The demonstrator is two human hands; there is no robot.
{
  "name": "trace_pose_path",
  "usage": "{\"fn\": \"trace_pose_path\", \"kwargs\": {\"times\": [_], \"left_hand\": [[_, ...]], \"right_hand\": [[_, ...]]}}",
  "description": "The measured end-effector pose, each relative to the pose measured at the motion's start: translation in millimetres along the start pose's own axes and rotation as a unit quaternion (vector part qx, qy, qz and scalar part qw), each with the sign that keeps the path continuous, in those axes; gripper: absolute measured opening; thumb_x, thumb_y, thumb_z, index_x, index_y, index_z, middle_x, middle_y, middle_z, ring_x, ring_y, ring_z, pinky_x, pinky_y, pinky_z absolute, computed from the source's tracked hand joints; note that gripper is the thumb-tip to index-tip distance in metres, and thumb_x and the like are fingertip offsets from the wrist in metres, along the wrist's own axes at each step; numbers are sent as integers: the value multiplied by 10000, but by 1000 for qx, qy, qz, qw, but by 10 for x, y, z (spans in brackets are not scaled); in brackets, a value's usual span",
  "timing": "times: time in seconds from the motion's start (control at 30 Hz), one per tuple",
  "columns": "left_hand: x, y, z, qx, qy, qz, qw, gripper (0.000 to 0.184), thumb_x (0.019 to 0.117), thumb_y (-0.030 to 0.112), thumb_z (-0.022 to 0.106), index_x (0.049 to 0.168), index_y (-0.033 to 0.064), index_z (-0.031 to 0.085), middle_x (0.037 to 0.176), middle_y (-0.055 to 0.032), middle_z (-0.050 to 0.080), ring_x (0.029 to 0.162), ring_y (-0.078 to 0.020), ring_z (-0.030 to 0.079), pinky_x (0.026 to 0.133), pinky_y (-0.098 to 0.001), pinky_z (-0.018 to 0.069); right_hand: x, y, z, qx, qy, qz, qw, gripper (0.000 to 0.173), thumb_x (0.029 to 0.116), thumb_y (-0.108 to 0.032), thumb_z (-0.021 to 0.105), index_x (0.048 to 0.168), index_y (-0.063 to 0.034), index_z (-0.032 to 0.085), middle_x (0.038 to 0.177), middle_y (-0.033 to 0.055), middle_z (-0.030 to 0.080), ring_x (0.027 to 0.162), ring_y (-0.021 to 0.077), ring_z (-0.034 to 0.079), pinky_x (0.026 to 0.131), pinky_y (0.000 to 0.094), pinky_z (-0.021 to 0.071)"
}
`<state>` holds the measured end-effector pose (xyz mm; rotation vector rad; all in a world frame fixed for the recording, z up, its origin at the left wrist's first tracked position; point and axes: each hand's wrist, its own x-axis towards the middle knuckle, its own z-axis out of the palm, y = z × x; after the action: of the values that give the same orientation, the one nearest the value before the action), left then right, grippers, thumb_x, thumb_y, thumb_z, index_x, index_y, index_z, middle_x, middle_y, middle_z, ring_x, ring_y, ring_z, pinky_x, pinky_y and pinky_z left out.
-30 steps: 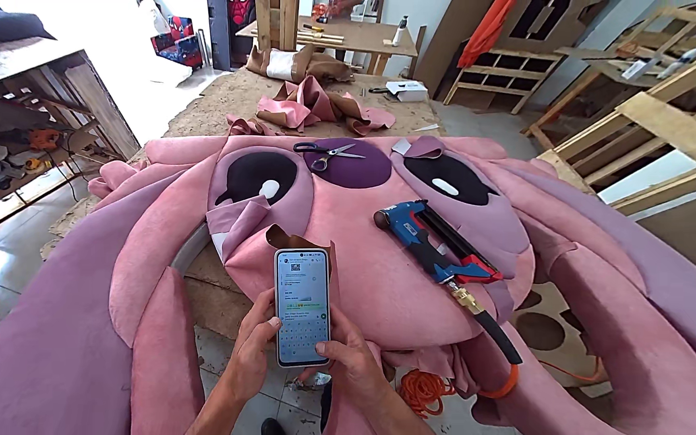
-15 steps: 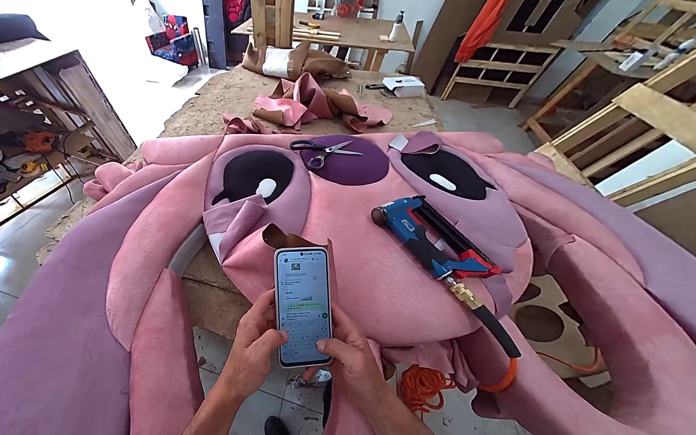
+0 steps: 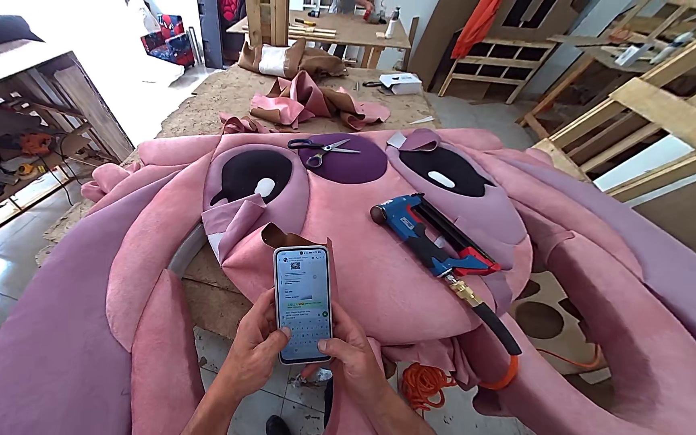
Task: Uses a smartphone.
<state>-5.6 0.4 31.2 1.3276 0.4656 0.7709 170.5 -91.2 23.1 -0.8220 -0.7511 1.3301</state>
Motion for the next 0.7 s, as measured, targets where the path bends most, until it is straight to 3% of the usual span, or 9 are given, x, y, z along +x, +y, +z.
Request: {"fn": "trace_pose_path", "kwargs": {"times": [0.2,0.7], "left_hand": [[-14,8,-15,11,2,-29,1000,667,846,94,592,1490,66,421,1196,-138,713,1039,-236,726,888,-398,616],[-26,8,-22,29,7,-46,998,653,837,146,636,1463,91,458,1185,-128,717,1028,-243,729,866,-395,624]], "right_hand": [[-4,-5,-11,-4,3,11,1000,517,884,-5,480,1401,-28,480,1164,201,700,942,303,747,609,444,644],[-20,13,-7,-9,22,12,1000,442,945,-28,447,1373,-59,556,1121,184,713,917,286,749,621,436,647]]}}
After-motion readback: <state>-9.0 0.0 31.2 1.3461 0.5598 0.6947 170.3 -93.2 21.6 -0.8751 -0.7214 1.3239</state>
